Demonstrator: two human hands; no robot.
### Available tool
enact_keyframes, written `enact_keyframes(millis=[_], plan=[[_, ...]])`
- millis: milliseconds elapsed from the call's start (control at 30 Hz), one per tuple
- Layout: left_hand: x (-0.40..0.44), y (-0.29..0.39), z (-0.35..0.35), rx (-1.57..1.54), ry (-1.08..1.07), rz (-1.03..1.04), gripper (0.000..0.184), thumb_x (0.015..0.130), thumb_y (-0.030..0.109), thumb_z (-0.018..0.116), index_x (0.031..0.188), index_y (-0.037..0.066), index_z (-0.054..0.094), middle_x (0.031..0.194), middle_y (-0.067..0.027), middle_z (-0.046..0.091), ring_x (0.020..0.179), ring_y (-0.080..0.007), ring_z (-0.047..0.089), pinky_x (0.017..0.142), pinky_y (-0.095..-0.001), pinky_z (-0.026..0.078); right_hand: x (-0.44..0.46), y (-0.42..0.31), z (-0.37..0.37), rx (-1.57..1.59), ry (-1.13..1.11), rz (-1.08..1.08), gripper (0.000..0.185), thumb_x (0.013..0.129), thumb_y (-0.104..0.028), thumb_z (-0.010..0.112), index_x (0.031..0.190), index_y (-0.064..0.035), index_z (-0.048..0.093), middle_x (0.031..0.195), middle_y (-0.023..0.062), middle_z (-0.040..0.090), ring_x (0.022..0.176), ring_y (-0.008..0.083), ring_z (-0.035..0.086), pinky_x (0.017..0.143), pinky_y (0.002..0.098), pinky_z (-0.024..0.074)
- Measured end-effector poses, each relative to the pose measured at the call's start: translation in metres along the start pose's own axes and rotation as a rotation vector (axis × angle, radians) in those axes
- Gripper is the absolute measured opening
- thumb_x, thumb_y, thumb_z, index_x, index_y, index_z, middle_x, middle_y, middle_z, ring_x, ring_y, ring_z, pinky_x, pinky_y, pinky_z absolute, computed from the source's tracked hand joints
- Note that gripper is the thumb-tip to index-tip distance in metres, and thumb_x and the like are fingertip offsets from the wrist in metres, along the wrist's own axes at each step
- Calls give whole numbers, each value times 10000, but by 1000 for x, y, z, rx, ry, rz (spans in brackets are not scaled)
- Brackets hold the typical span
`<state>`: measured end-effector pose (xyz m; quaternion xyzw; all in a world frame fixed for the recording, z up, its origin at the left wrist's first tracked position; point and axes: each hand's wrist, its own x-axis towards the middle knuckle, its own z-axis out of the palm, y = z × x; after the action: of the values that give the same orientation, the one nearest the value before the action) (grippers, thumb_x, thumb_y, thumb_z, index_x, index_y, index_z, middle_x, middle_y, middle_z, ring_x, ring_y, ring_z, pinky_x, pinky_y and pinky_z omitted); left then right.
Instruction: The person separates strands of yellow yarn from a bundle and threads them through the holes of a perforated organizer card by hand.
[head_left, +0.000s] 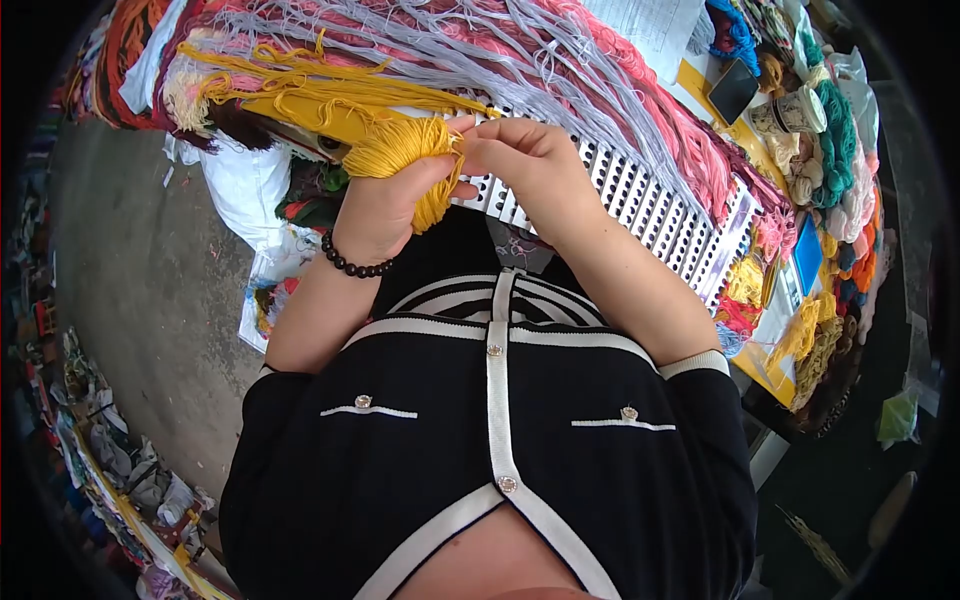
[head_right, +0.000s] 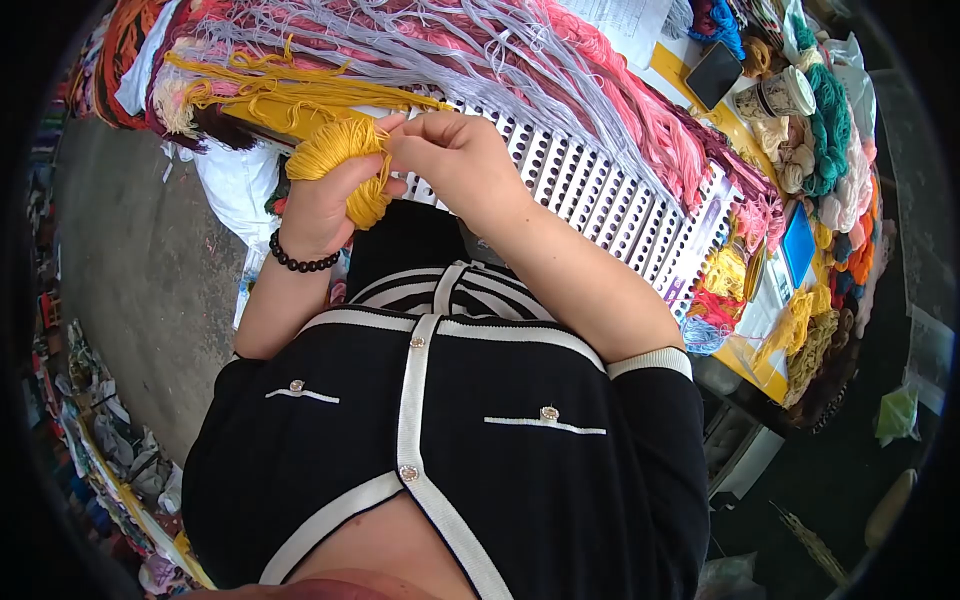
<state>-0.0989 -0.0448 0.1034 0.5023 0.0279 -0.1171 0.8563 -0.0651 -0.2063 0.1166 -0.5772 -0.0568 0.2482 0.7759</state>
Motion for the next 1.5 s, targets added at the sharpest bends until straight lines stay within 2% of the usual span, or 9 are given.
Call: enact_keyframes(millis=[300, 400, 467, 533, 700, 1000, 1200, 1333, 1500], plan=[[2, -7, -5, 53, 8, 73, 322, 862, 41, 512, 1170, -50, 531, 1021, -103, 605, 870, -156, 593, 756, -278, 490, 1, 4, -5, -74, -15, -13, 146, 833, -89, 603, 910, 32, 635, 842, 74, 651, 751, 118, 605, 733, 246, 470], [5, -5, -15, 22, 21, 87, 303, 848, 49, 524, 1130, -59, 546, 961, -116, 632, 889, -192, 608, 834, -314, 472, 7, 4, -13, 169, 66, -19, 146, 862, -134, 561, 900, -4, 615, 783, 37, 625, 752, 124, 598, 771, 278, 458], [5, -4, -18, -179, -2, 73, 339, 834, 29, 527, 1165, -44, 521, 1063, -138, 612, 922, -211, 628, 799, -356, 518, 8, 2, -18, 663, -58, 174, 140, 871, -147, 520, 891, -31, 597, 714, -1, 567, 698, 122, 558, 791, 292, 444], [5, -7, -22, -201, -32, 64, 340, 837, 28, 519, 1171, -40, 511, 1065, -144, 609, 909, -215, 634, 789, -348, 522, 6, 0, -15, 691, -7, 204, 144, 859, -142, 535, 899, -20, 600, 623, -34, 481, 582, 111, 472, 713, 269, 426], [3, -6, -9, -150, 2, 50, 343, 852, 30, 504, 1190, -30, 490, 1062, -140, 609, 861, -211, 647, 748, -312, 531, 4, 2, -6, 167, 90, 116, 166, 820, -149, 604, 894, -1, 614, 560, -46, 431, 505, 72, 365, 555, 230, 341], [7, -11, -15, 30, -22, 118, 284, 877, 59, 491, 1144, -33, 516, 1026, -131, 615, 842, -203, 650, 681, -283, 530, 1, -13, -8, -209, -35, 161, 160, 814, -157, 611, 859, -7, 646, 597, -35, 499, 573, 62, 460, 618, 221, 409], [6, -6, -7, -72, -1, 85, 294, 866, 62, 508, 1147, -23, 523, 1032, -118, 618, 838, -220, 650, 674, -286, 528, 16, -3, -23, 469, 56, 153, 159, 825, -161, 580, 859, -22, 648, 590, -34, 512, 581, 73, 466, 650, 244, 414], [8, -9, -4, -31, 16, 93, 296, 874, 62, 504, 1153, -33, 533, 1022, -109, 618, 817, -173, 621, 705, -279, 507, 7, 7, -8, -42, 100, 45, 180, 798, -164, 629, 884, -11, 666, 710, 5, 632, 663, 71, 532, 644, 233, 406], [7, -13, 6, 178, 31, 134, 288, 880, 50, 493, 1149, -41, 544, 992, -91, 616, 797, -142, 597, 718, -266, 488, 6, 8, -7, -4, 53, 51, 158, 774, -93, 654, 879, 24, 661, 774, 89, 661, 666, 130, 607, 666, 235, 463]])
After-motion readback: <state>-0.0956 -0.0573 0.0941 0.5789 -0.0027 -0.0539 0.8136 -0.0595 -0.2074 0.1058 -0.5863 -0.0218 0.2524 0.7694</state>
